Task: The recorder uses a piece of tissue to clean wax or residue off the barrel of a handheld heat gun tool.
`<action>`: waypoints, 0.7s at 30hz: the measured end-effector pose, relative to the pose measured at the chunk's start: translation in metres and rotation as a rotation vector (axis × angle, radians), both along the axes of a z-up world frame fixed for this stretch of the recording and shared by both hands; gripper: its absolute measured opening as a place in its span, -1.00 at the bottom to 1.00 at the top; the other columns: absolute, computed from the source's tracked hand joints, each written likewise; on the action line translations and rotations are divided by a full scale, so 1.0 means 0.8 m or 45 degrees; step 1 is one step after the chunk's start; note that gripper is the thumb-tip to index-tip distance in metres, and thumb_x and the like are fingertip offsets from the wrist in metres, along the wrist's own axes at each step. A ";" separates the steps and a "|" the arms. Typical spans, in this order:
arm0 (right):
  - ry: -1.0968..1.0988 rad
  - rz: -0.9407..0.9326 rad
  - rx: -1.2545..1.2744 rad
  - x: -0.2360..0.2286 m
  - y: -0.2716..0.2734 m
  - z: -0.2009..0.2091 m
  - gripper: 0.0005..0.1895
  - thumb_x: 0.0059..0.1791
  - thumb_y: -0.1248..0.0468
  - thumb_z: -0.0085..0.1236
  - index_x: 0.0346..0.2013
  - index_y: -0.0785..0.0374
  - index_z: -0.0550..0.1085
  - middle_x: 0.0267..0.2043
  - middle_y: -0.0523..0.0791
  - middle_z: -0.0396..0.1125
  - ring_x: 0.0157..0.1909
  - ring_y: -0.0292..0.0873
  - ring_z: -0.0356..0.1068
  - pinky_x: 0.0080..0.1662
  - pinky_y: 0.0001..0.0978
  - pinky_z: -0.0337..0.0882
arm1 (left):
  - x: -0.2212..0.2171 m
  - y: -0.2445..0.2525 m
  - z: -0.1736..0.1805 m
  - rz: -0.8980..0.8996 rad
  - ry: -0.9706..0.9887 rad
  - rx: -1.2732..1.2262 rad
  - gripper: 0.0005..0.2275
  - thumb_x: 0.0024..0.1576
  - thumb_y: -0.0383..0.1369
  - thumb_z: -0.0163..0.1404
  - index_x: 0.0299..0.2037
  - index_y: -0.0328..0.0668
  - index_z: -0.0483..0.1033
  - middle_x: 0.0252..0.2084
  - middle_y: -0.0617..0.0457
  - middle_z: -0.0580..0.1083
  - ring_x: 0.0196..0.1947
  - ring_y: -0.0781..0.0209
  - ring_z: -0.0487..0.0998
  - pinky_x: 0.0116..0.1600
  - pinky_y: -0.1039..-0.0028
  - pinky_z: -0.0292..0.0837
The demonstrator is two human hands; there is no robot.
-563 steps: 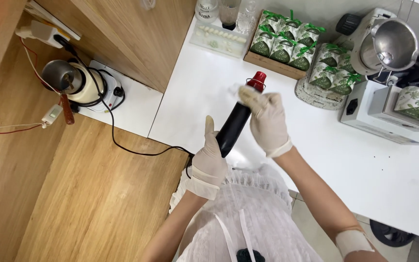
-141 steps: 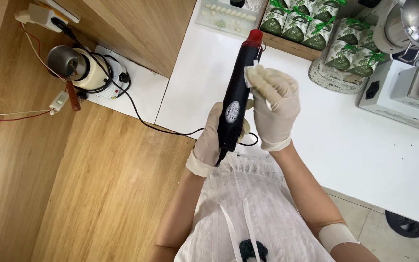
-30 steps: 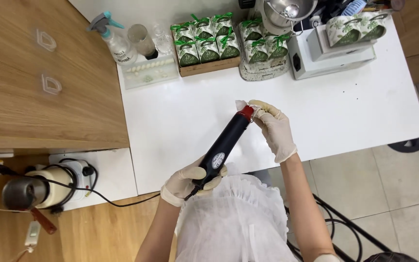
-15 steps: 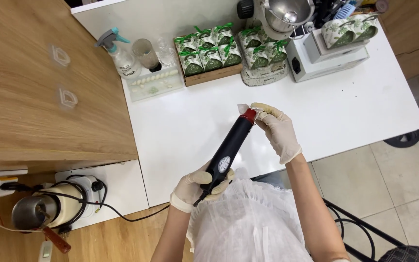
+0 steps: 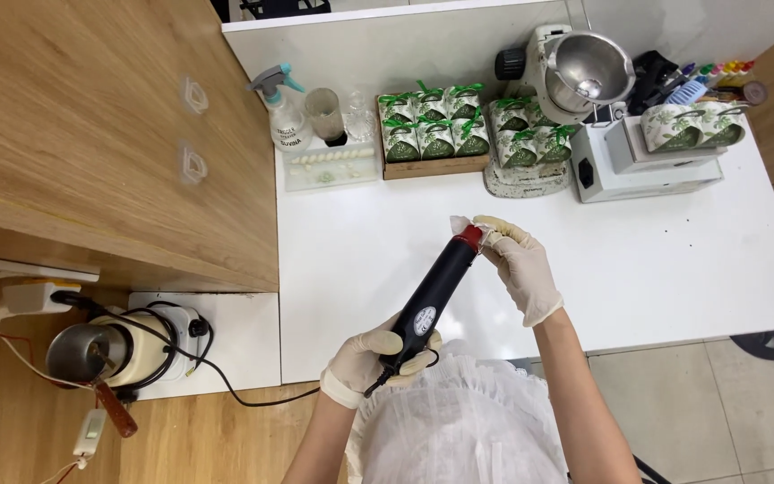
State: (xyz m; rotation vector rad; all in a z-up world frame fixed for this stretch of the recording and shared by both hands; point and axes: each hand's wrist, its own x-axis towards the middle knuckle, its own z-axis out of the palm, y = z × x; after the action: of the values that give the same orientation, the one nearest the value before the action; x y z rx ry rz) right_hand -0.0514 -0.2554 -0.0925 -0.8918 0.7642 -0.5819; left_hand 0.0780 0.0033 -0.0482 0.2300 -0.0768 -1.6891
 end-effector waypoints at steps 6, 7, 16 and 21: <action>-0.022 0.043 0.008 0.013 0.001 0.005 -0.77 0.05 0.44 0.05 -0.03 0.41 0.55 -0.02 -0.02 0.50 0.00 -0.20 0.49 0.16 -0.33 0.50 | 0.003 0.005 0.000 0.016 0.030 -0.022 -0.21 0.07 -0.39 0.20 0.47 -0.42 0.00 -0.04 -0.27 0.41 -0.37 0.21 0.41 -0.53 0.58 0.26; -0.020 0.048 0.012 0.017 -0.001 0.004 -0.77 0.05 0.44 0.05 -0.03 0.41 0.55 -0.02 -0.02 0.50 0.00 -0.20 0.49 0.16 -0.33 0.50 | 0.004 0.005 0.002 0.022 0.031 -0.018 -0.21 0.07 -0.39 0.20 0.47 -0.42 0.00 -0.04 -0.27 0.41 -0.37 0.21 0.41 -0.53 0.58 0.26; -0.031 0.080 0.011 0.019 -0.003 0.002 -0.74 0.06 0.42 0.07 0.02 0.40 0.53 0.03 -0.05 0.48 0.05 -0.22 0.48 0.17 -0.35 0.49 | 0.001 0.002 0.008 0.070 -0.080 0.021 -0.19 0.02 -0.35 0.26 0.41 -0.57 0.03 -0.02 -0.28 0.41 -0.40 0.20 0.40 -0.56 0.54 0.23; -0.070 0.034 -0.008 0.018 -0.005 0.010 -0.76 0.06 0.43 0.08 0.02 0.39 0.52 0.03 -0.07 0.48 0.04 -0.24 0.47 0.17 -0.36 0.50 | -0.003 -0.004 0.031 0.051 -0.475 -0.070 -0.10 -0.02 -0.26 0.33 0.46 -0.36 0.00 0.03 -0.14 0.38 -0.36 0.30 0.37 -0.46 0.55 0.24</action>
State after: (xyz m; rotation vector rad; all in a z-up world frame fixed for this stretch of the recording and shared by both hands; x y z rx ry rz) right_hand -0.0367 -0.2595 -0.0844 -0.8873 0.6999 -0.5837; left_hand 0.0759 -0.0002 -0.0231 0.4999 -0.3932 -1.5851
